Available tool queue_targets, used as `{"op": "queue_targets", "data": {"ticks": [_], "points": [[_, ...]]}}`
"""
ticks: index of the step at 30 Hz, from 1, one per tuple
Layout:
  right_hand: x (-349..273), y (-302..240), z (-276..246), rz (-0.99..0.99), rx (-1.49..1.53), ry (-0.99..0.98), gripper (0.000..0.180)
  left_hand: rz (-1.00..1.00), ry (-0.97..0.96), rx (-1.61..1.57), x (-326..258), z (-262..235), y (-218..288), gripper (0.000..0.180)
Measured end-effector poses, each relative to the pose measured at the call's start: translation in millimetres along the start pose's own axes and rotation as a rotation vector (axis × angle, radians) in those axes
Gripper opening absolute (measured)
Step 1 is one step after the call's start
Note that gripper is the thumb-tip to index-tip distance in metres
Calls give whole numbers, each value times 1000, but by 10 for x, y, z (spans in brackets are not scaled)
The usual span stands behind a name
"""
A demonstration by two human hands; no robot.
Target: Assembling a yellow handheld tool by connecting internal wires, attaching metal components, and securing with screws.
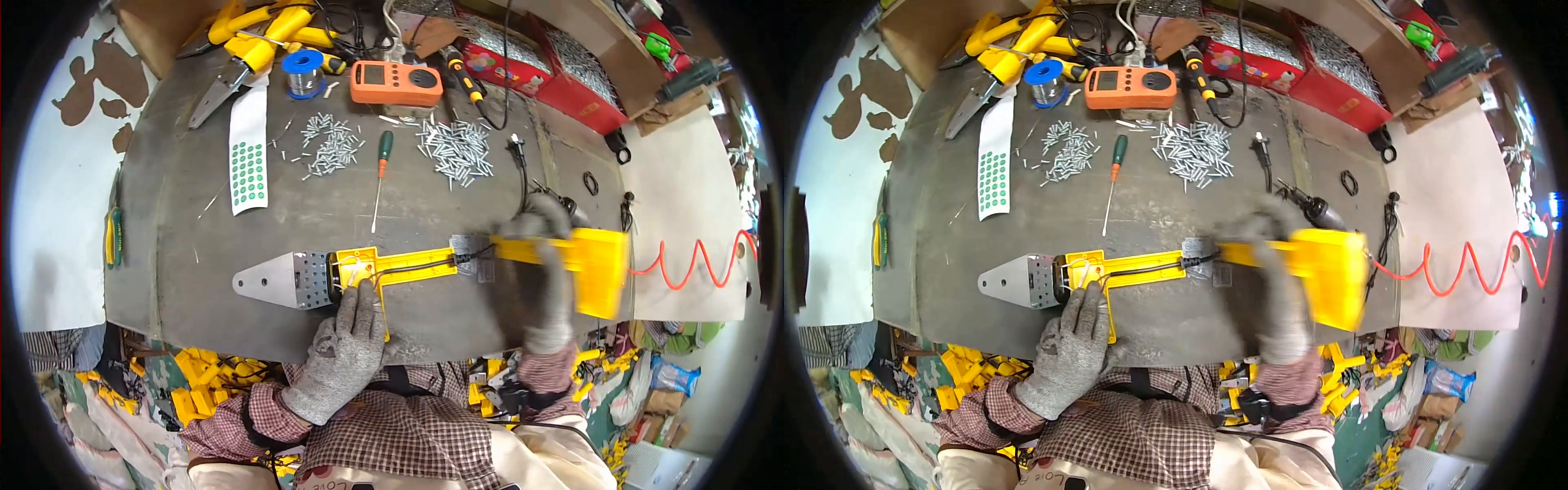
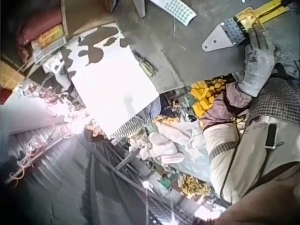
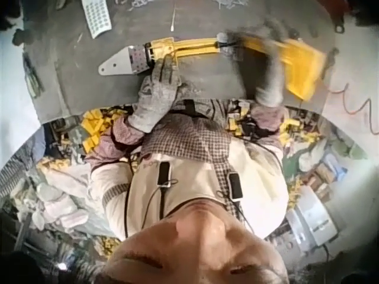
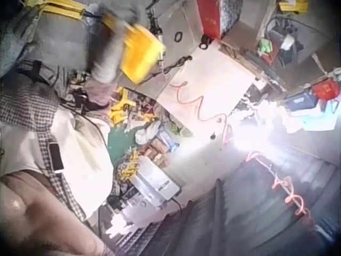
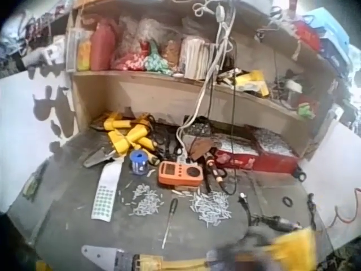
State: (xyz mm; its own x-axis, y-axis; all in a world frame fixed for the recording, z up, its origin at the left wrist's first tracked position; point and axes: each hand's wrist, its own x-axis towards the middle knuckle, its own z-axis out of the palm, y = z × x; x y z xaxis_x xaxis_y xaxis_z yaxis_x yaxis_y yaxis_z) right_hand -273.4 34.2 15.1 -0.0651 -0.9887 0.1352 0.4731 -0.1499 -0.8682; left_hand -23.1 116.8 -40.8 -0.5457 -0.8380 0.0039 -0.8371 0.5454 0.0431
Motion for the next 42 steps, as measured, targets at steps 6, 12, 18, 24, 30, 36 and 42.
{"op": "queue_targets", "data": {"ticks": [6,12,18,24,30,36,42], "points": [[-127,253,256,-17,-797,39,18,2,81,-102,30,16,-40,74],[-67,435,479,-63,-1222,-503,38,-22,21,-652,-80,42,-187,50],[-97,601,360,-223,-1433,-713,33,250,298,-495,-294,-180,-461,64],[443,435,440,-7,-1568,-767,24,64,222,-251,-147,-123,-437,78],[212,662,183,-155,-1552,-584,29,107,231,-447,454,-490,-344,78],[1090,728,806,-209,-1444,-738,27,-334,222,-453,1135,-469,-1246,52],[1667,1375,977,-436,-1527,-766,17,-388,238,-482,1510,-123,-1644,36]]}}
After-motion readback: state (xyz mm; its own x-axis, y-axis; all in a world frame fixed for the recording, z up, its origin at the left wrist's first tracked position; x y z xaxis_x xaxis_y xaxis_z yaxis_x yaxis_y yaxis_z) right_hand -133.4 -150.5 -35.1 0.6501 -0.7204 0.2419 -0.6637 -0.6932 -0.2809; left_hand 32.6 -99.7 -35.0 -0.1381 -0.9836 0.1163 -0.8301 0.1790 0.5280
